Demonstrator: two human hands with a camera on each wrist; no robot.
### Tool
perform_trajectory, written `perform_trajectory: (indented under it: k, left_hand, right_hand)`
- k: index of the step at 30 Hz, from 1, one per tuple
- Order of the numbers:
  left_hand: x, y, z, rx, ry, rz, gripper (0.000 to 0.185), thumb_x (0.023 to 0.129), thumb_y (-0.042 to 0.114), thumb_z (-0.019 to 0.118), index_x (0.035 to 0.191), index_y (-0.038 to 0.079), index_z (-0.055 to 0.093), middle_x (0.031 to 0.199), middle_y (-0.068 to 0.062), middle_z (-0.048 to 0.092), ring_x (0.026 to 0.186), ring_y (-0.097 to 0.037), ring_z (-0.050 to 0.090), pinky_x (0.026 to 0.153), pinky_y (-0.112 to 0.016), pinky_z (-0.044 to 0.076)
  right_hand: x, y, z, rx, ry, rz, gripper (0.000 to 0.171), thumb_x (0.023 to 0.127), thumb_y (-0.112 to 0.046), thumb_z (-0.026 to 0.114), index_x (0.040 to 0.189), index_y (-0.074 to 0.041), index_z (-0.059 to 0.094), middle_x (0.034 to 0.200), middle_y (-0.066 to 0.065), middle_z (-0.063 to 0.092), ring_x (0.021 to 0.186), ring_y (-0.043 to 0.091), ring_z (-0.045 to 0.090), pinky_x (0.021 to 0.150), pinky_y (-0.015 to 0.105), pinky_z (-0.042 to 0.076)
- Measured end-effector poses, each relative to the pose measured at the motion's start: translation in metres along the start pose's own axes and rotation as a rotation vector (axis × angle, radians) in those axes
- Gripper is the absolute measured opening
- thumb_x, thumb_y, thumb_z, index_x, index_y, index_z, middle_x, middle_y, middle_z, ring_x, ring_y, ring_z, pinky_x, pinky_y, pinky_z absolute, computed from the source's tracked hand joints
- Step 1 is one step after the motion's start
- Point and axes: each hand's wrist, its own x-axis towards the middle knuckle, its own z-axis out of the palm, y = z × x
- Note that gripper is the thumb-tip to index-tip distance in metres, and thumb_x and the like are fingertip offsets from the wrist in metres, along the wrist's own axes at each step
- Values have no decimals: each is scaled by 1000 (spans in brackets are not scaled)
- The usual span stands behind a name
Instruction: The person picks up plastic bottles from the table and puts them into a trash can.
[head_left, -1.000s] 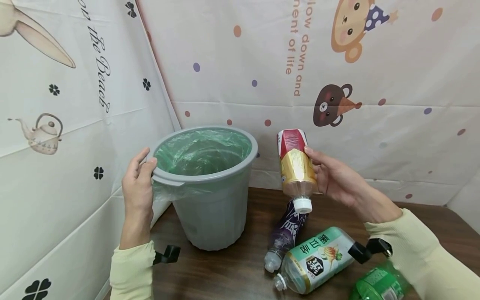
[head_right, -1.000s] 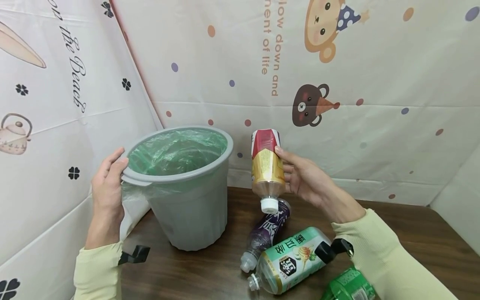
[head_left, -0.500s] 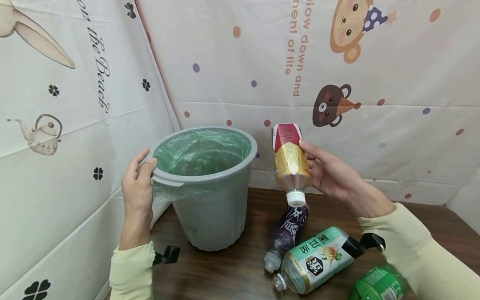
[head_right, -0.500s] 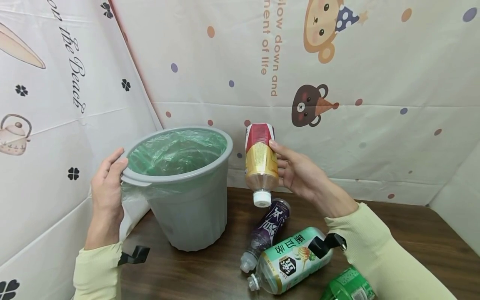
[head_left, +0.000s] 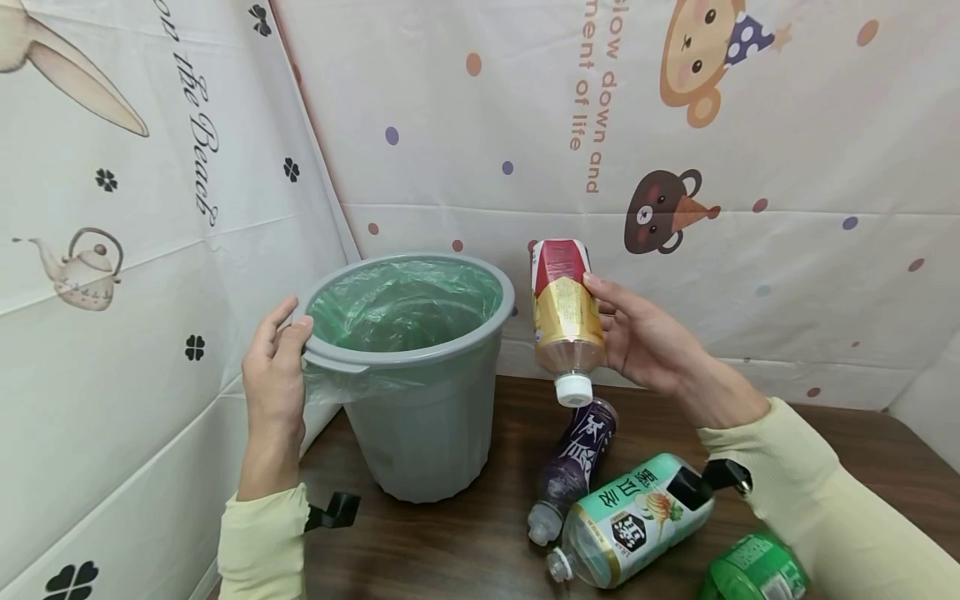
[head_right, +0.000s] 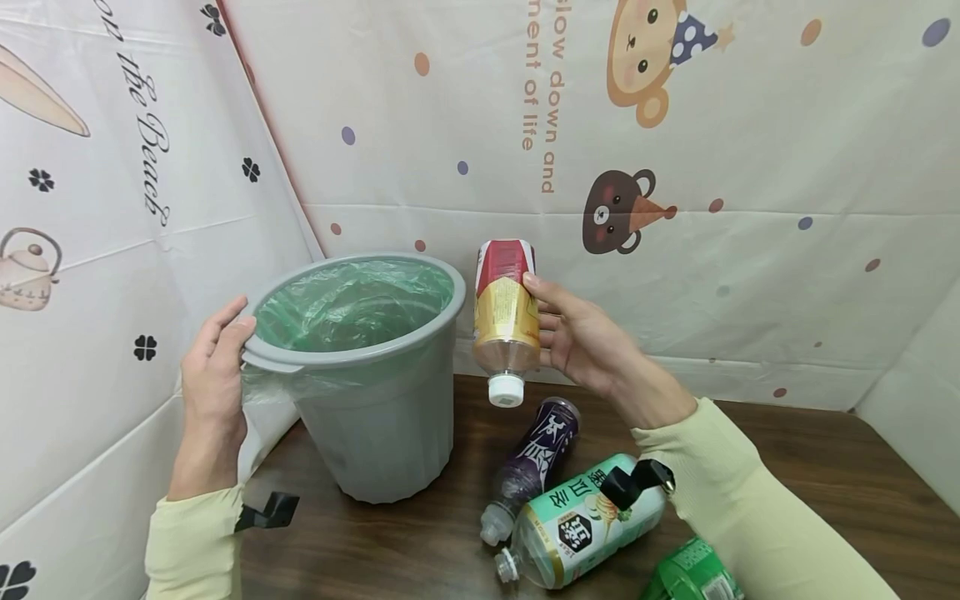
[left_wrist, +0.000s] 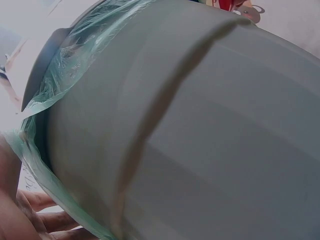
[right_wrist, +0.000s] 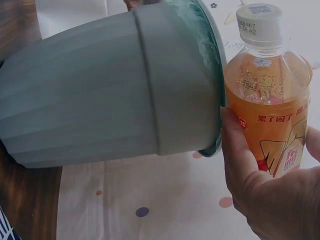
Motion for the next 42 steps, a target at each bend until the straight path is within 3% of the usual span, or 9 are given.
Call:
perform_trajectory:
  k: [15,25,34,42]
  left_hand:
    - [1,0,0,5,3,5,50,108,32,58,156,20,55,153,-12,52,140,-28,46,119,-42,28]
    - [2,0,-1,10,7,3,50,108,32,59,156,20,56,151,-13,54,138,-28,48,118,-41,30]
    - [0,0,-1,13,10,7,50,108,33,59,156,21,56,158,-13,49,141,-28,45,120,-42,28]
    - [0,-1,1,19,12,-3,49,108,34,59,155,23,57,146,-11,55,136,-26,48,116,-41,32]
  right_hand:
    - [12,-4,11,15,9,-3,64,108,-48,61,148,-4,36,131,15,57,106,23,68,88,32,59]
    - [22,-4,19,-2,9,-4,70,108,-49,60,155,-5,31,140,17,49,110,24,67,89,32,58]
    - [31,-6,25,18,16,-6,61,110,-48,56,148,-5,38,131,15,57,104,24,69,85,31,59]
    - [35,-9,28,67,18,-18,58,111,-46,54,146,-2,40,126,15,60,102,25,70,84,33,60]
